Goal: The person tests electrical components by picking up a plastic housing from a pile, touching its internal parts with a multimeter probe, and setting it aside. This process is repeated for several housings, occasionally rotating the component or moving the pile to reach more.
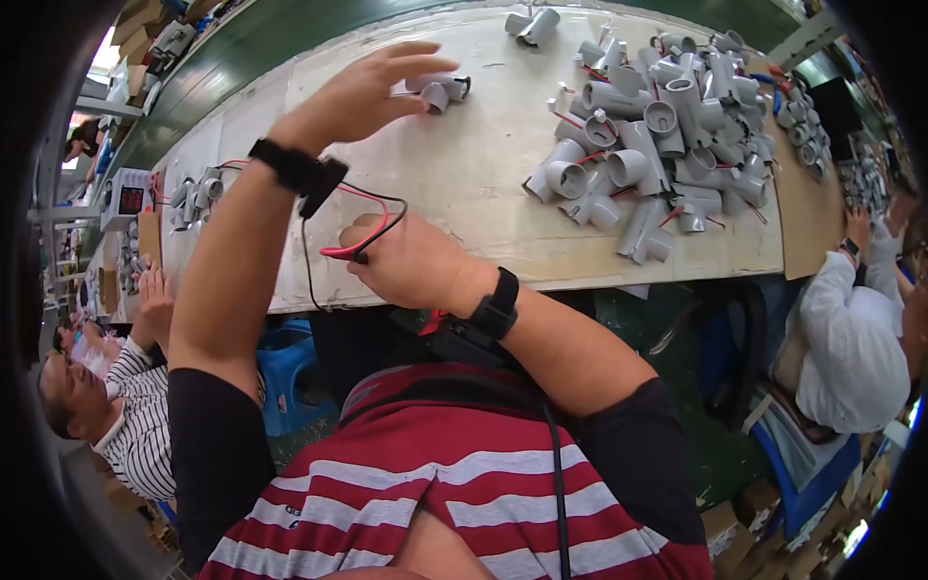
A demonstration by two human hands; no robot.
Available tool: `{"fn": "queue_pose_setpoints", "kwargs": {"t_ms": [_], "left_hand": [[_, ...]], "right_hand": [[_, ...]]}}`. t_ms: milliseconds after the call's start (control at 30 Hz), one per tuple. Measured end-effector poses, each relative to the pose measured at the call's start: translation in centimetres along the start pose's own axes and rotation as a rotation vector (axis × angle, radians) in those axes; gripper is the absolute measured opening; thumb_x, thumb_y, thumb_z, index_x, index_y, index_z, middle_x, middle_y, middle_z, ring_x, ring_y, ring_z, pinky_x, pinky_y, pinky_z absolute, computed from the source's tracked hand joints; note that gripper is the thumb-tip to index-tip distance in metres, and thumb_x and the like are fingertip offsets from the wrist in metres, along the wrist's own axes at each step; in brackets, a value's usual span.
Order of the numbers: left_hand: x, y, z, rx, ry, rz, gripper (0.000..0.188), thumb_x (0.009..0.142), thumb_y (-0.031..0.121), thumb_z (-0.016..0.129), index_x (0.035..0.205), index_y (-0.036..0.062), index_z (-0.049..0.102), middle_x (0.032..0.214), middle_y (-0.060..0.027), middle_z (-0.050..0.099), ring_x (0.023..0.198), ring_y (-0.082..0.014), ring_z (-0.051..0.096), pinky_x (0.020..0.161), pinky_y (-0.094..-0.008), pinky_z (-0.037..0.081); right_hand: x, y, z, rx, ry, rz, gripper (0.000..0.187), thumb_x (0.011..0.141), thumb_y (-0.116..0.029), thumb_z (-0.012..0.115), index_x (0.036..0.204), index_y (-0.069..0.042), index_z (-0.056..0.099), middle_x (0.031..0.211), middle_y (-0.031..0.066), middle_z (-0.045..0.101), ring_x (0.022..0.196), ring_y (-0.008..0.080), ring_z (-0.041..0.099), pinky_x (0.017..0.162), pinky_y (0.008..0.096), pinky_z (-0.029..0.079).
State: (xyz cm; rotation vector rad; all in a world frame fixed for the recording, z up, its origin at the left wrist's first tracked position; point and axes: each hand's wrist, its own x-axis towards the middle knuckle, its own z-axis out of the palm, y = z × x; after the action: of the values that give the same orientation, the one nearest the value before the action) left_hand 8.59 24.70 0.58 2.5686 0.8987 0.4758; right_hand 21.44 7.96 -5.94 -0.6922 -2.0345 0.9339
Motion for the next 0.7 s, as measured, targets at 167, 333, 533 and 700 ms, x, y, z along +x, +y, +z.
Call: {"fn": "queue_pose_setpoints", "kwargs": {"t_ms": [167, 333, 533, 700], "left_hand": [[3.4, 1.4, 1.4, 0.271, -0.189, -0.158, 0.046, 0.086, 0.021, 0.079, 0.127, 0.0025, 0.070, 0.120, -0.0180, 0.070, 0.111, -0.0349, 0.067, 0.099, -0.0437, 0.054], [2.9, 2.9, -0.3, 0.100, -0.438, -0.524, 0.044, 0.088, 0.020, 0.077, 0.122, -0.0041, 0.065, 0.102, -0.0185, 0.073, 0.098, -0.0316, 0.071, 0.088, -0.0427, 0.058], [-9.6, 1.7, -1.2, -0.856, 0.144, -0.799, 0.033, 0.092, 0.015, 0.073, 0.117, -0.0037, 0.061, 0.094, -0.0135, 0.071, 0.093, -0.0239, 0.071, 0.081, -0.0356, 0.060], [-19.3, 5.1, 1.5, -1.444, 0.653, -0.754, 0.036, 0.097, 0.006, 0.069, 0.126, -0.0027, 0.051, 0.105, -0.0138, 0.070, 0.097, -0.0227, 0.070, 0.087, -0.0349, 0.060]], "right_hand": [[0.1, -0.5, -0.5, -0.093, -0.028, 0.044, 0.017, 0.090, -0.016, 0.075, 0.100, -0.004, 0.068, 0.092, 0.0150, 0.067, 0.089, 0.0402, 0.066, 0.078, 0.0470, 0.054], [0.7, -0.8, -0.7, -0.100, -0.032, -0.014, 0.016, 0.089, -0.016, 0.076, 0.097, -0.003, 0.068, 0.093, 0.0146, 0.068, 0.088, 0.0399, 0.065, 0.078, 0.0466, 0.054], [-0.5, -1.1, 0.0, -0.148, 0.063, -0.089, 0.014, 0.090, -0.014, 0.076, 0.095, -0.004, 0.068, 0.088, 0.0140, 0.068, 0.084, 0.0355, 0.067, 0.076, 0.0427, 0.054], [-0.5, -1.0, -0.4, 0.055, -0.008, 0.217, 0.012, 0.095, -0.013, 0.074, 0.097, -0.002, 0.069, 0.086, 0.0105, 0.071, 0.079, 0.0216, 0.070, 0.071, 0.0337, 0.056]]}}
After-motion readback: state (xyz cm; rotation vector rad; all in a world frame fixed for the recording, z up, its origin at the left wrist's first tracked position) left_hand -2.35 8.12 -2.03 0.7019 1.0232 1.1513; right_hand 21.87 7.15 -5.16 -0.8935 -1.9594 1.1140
